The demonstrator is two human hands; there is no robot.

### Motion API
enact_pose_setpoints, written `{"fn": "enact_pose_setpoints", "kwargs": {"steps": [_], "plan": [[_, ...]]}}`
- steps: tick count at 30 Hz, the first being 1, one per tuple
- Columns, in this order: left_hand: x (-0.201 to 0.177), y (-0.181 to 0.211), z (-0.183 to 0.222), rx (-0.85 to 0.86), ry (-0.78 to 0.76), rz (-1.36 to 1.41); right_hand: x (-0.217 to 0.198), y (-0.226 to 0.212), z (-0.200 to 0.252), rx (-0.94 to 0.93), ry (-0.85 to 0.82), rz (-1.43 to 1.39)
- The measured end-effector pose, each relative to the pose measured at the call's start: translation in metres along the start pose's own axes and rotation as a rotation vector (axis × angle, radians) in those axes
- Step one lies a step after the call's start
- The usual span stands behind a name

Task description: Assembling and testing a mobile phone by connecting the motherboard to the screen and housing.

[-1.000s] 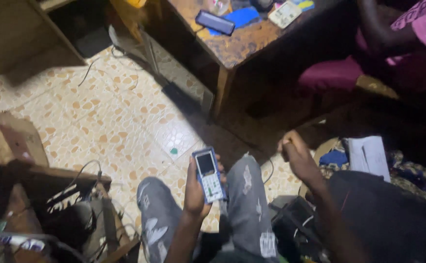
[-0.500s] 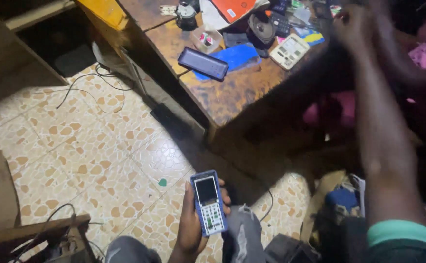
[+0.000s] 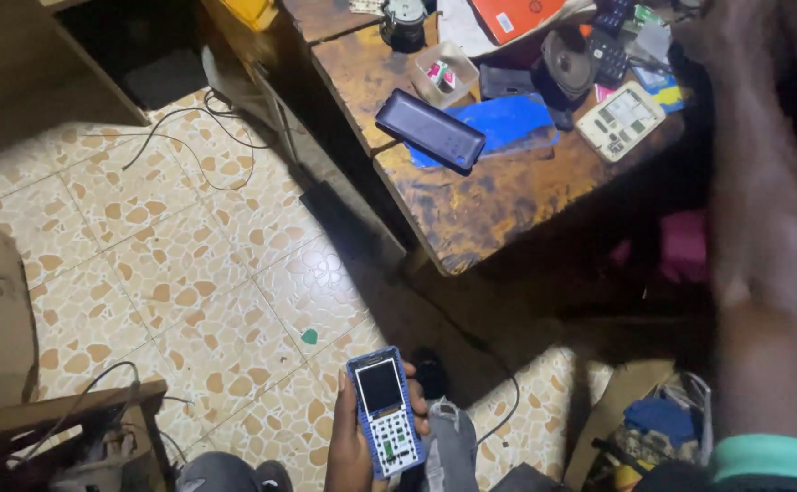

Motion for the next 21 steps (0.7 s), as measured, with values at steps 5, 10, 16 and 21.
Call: {"fn": "enact_pose_setpoints", "kwargs": {"steps": [5,10,16,21], "plan": [[0.001,0.008,0.006,0.009,0.005,-0.092,-0.044,-0.005,0.030,-0.088,0.011,0.159],[0.010,0.015,0.017,0.016,0.036,-0.079,-0.091,-0.023,0.062,-0.454,0.139,0.619],[0.021,0.017,0.031,-0.019,0.104,-0.124,-0.046,0.056,0.052,-0.521,0.359,0.426],[0.033,0.019,0.044,-0.003,-0.024,-0.148,-0.104,0.123,0.096,-0.472,0.260,0.085]]}}
Point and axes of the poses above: each hand's wrist, its own z-axis away from the middle knuckle, its own x-axis out of the palm, y = z × x, the point moved 3 cm from there along -z, towards the middle knuckle, and after that the axes turned 1 degree about x, right-handed, at the moved point
